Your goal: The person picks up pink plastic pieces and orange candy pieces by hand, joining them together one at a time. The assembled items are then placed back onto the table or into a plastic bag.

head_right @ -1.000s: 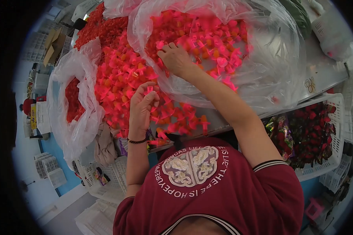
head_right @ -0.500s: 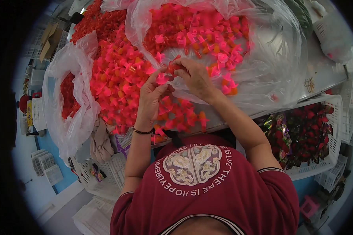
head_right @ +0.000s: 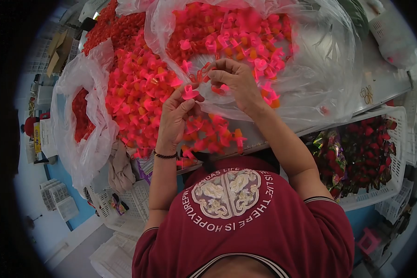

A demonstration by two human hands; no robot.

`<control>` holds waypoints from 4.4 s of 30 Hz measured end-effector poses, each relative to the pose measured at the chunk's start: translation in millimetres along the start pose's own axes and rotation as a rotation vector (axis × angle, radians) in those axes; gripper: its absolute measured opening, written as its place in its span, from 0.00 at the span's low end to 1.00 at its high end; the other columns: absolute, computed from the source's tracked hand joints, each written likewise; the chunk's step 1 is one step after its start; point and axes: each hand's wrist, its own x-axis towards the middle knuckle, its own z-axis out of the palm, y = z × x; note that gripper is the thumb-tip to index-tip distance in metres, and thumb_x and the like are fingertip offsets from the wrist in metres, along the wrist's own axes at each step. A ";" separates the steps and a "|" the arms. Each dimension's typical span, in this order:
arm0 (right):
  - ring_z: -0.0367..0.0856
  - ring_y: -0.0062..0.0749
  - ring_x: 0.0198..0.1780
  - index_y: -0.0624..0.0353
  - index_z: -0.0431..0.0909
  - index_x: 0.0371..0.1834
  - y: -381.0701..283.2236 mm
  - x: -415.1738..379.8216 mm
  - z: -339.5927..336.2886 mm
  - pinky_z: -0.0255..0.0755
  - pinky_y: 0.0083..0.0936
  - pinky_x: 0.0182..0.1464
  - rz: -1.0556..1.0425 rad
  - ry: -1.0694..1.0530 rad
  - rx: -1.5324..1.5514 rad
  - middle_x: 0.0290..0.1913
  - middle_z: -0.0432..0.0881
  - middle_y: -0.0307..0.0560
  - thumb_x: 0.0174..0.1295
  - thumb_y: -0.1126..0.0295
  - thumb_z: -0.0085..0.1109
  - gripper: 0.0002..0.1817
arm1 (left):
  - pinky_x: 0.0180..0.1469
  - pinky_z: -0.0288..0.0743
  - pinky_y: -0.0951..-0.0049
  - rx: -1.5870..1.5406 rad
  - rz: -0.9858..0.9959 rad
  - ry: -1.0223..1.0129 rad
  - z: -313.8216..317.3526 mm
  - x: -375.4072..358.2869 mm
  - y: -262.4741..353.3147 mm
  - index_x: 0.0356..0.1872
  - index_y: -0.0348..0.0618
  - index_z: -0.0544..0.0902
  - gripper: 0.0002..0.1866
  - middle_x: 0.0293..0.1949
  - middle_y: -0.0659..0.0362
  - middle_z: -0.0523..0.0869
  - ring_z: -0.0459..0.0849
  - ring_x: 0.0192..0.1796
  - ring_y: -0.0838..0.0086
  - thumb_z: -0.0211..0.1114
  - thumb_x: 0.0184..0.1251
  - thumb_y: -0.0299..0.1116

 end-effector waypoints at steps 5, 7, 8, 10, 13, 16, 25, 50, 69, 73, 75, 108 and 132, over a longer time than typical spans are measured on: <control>0.74 0.21 0.30 0.64 0.80 0.36 1.3 -2.9 8.9 0.70 0.18 0.37 0.030 -0.027 0.031 0.32 0.83 0.44 0.64 0.70 0.59 0.08 | 0.29 0.70 0.83 0.096 -0.026 -0.037 2.3 -1.4 -3.1 0.61 0.38 0.73 0.22 0.33 0.59 0.83 0.76 0.27 0.82 0.61 0.66 0.28; 0.74 0.20 0.30 0.64 0.80 0.36 6.1 -2.3 7.2 0.70 0.18 0.37 0.022 -0.052 0.005 0.31 0.83 0.43 0.64 0.69 0.59 0.08 | 0.27 0.67 0.85 0.146 -0.045 -0.055 3.8 -2.5 -2.7 0.62 0.38 0.72 0.23 0.30 0.62 0.82 0.74 0.25 0.85 0.62 0.66 0.29; 0.74 0.20 0.30 0.64 0.80 0.35 8.7 -2.0 6.2 0.69 0.18 0.37 0.003 -0.060 -0.032 0.31 0.83 0.43 0.64 0.69 0.59 0.08 | 0.27 0.67 0.85 0.145 -0.046 -0.054 3.6 -2.9 -2.5 0.62 0.38 0.72 0.23 0.30 0.62 0.82 0.74 0.25 0.85 0.62 0.66 0.29; 0.74 0.19 0.30 0.64 0.80 0.35 9.9 -1.8 5.2 0.69 0.18 0.36 -0.014 -0.067 -0.069 0.30 0.82 0.42 0.63 0.69 0.59 0.08 | 0.26 0.64 0.86 0.203 -0.045 -0.098 3.3 -3.6 -2.1 0.62 0.40 0.72 0.23 0.28 0.65 0.81 0.71 0.25 0.87 0.62 0.67 0.30; 0.73 0.17 0.30 0.64 0.79 0.34 6.3 -2.4 5.8 0.68 0.17 0.36 -0.013 -0.083 -0.202 0.29 0.82 0.40 0.64 0.68 0.59 0.08 | 0.26 0.62 0.86 0.217 -0.063 -0.105 6.9 -4.9 0.6 0.62 0.40 0.72 0.22 0.27 0.67 0.79 0.69 0.24 0.88 0.61 0.68 0.31; 0.73 0.16 0.30 0.64 0.79 0.34 4.2 -1.9 5.9 0.68 0.16 0.36 -0.038 -0.103 -0.260 0.30 0.81 0.39 0.63 0.68 0.60 0.09 | 0.27 0.63 0.86 0.214 -0.062 -0.101 4.8 -5.2 -2.0 0.62 0.40 0.73 0.21 0.26 0.68 0.78 0.68 0.25 0.88 0.60 0.69 0.32; 0.80 0.21 0.40 0.66 0.79 0.38 9.7 2.1 1.7 0.75 0.19 0.45 -0.242 -0.227 -0.342 0.34 0.81 0.39 0.63 0.81 0.54 0.05 | 0.27 0.62 0.86 0.035 -0.043 -0.198 -3.8 -6.7 -0.5 0.60 0.38 0.73 0.21 0.25 0.67 0.75 0.69 0.25 0.86 0.58 0.70 0.37; 0.70 0.43 0.26 0.66 0.69 0.29 44.7 9.2 34.1 0.64 0.36 0.31 -0.467 -0.278 -0.862 0.25 0.70 0.54 0.69 0.63 0.48 0.16 | 0.29 0.64 0.83 0.457 0.034 0.091 -4.6 -28.0 -0.1 0.54 0.32 0.75 0.15 0.27 0.67 0.78 0.68 0.26 0.86 0.58 0.69 0.28; 0.77 0.44 0.47 0.59 0.78 0.47 70.5 111.5 0.3 0.71 0.35 0.50 -0.618 -0.153 -1.173 0.42 0.81 0.50 0.51 0.73 0.60 0.18 | 0.63 0.64 0.61 1.350 0.563 0.592 -61.1 17.9 38.2 0.58 0.38 0.74 0.22 0.55 0.49 0.77 0.71 0.61 0.58 0.63 0.61 0.28; 0.79 0.37 0.41 0.60 0.79 0.46 42.1 88.4 -3.4 0.73 0.30 0.44 -0.456 -0.135 -0.952 0.41 0.81 0.49 0.50 0.71 0.62 0.18 | 0.63 0.65 0.61 1.280 0.588 0.365 -33.8 32.4 16.1 0.56 0.37 0.75 0.21 0.54 0.49 0.78 0.71 0.60 0.56 0.63 0.60 0.27; 0.79 0.30 0.36 0.62 0.79 0.44 30.6 72.1 -2.9 0.73 0.25 0.40 -0.315 -0.104 -0.834 0.39 0.81 0.48 0.50 0.71 0.64 0.16 | 0.62 0.65 0.61 1.329 0.624 0.350 -27.2 43.7 7.7 0.55 0.37 0.75 0.21 0.53 0.48 0.78 0.72 0.60 0.55 0.64 0.59 0.27; 0.82 0.53 0.44 0.61 0.83 0.40 138.3 -624.7 -320.3 0.74 0.42 0.46 0.579 2.316 -0.878 0.41 0.83 0.59 0.53 0.56 0.62 0.20 | 0.64 0.62 0.55 1.659 0.813 -0.236 -25.9 167.3 -43.1 0.64 0.38 0.69 0.26 0.56 0.39 0.75 0.70 0.61 0.47 0.56 0.69 0.42; 0.80 0.42 0.39 0.62 0.79 0.38 -87.3 -102.2 -142.1 0.73 0.31 0.42 -0.972 0.547 -1.566 0.34 0.81 0.49 0.57 0.82 0.54 0.07 | 0.51 0.75 0.58 1.612 0.557 -0.144 82.0 79.3 -56.4 0.51 0.38 0.75 0.21 0.52 0.45 0.73 0.73 0.52 0.52 0.65 0.53 0.27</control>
